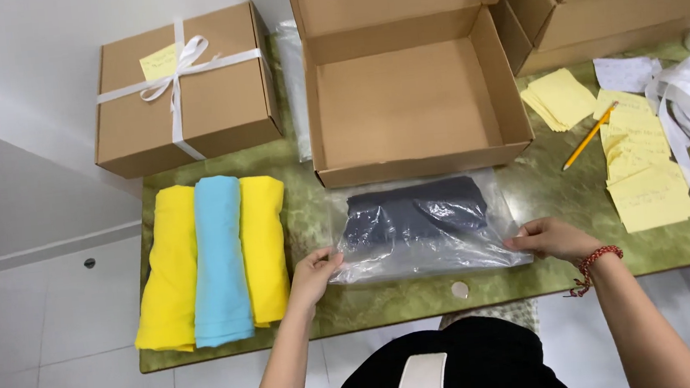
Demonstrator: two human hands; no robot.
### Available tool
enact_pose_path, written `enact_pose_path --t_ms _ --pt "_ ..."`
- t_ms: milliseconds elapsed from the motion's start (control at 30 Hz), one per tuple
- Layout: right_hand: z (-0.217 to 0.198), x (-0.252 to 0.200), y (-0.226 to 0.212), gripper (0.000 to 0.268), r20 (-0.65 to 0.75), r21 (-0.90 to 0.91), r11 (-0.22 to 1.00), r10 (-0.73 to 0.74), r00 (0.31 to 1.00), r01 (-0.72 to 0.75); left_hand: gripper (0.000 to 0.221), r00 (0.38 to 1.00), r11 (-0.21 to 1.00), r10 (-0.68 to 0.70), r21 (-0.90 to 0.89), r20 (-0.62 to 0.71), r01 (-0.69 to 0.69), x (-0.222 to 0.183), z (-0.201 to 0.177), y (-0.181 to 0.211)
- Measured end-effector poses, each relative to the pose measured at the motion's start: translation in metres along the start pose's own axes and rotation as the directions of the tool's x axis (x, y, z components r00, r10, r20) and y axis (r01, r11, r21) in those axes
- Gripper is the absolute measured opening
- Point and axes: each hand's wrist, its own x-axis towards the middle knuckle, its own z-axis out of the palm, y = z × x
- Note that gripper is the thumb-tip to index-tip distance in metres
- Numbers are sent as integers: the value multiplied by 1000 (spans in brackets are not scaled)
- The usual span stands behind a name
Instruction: Packing a garment into a plastic bag and cardboard box, then tying a white ribbon around the box.
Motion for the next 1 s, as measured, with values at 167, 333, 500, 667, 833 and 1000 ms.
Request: enact_pose_path --t_ms 167,333,500,667,833,1000 --pt "-6 -29 31 32 94 -137 986 112 989 -99 68 991 998 -61 35 119 57 -20 -4 -39" --pt "-7 -44 40 44 32 -271 946 197 980 -181 75 975 979 -61 202 212 17 -19 0 -48" --pt "7 -31 34 55 -233 154 987 72 970 -36 70 998 999 -54 -9 -35 54 -4 22 -20" --pt "19 4 45 44 -367 29 999 36 929 -27 50 983 997 15 72 -181 -2 56 44 -64" --pt "22 8 42 45 -450 -218 974 -45 892 -61 22 947 982 148 156 -286 -106 39 52 -42" --pt "13 -51 -20 30 -407 90 975 -151 901 204 20 940 926 216 361 -264 -111 -9 43 14"
